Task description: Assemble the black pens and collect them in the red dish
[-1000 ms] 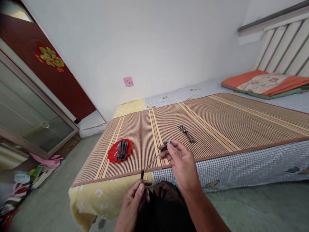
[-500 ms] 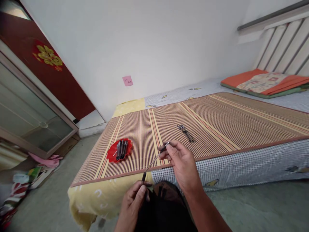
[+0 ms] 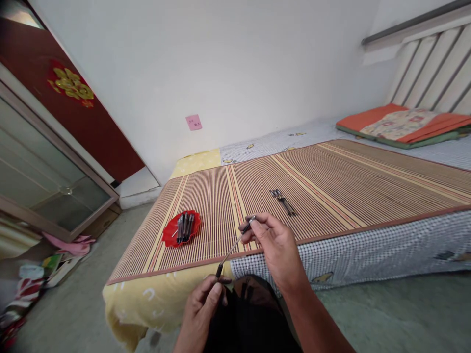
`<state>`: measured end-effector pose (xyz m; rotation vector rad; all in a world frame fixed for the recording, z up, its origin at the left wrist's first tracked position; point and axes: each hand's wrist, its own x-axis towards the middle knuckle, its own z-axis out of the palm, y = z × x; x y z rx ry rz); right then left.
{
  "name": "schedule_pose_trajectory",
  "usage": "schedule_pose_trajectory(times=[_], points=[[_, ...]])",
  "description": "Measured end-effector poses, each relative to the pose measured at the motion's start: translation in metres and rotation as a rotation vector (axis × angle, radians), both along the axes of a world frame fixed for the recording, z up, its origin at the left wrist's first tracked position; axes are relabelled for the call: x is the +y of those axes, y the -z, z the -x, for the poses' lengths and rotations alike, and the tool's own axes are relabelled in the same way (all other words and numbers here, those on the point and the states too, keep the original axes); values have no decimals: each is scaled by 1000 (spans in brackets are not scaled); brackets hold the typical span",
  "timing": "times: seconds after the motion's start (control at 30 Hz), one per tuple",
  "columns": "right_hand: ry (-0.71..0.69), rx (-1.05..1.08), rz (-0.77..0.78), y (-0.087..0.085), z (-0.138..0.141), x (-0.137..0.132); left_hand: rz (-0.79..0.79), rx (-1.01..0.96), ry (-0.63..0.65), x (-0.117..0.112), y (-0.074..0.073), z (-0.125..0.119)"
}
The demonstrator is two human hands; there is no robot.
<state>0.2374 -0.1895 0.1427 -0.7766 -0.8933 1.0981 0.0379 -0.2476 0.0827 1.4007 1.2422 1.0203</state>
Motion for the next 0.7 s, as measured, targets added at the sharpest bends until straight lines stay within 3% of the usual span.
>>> schedule_pose_trajectory(times=[0.13, 0.3, 0.43, 0.7], points=[[-21, -167, -59, -8, -2, -2, -24, 28, 16, -1, -3, 1], [-193, -253, -72, -12, 6, -2, 53, -77, 20, 0, 0, 1], [-299, -277, -54, -6, 16, -2, 217, -281, 48, 1, -1, -3], [-384, -412, -59, 9, 25, -3, 303, -552, 48, 3, -13, -12]])
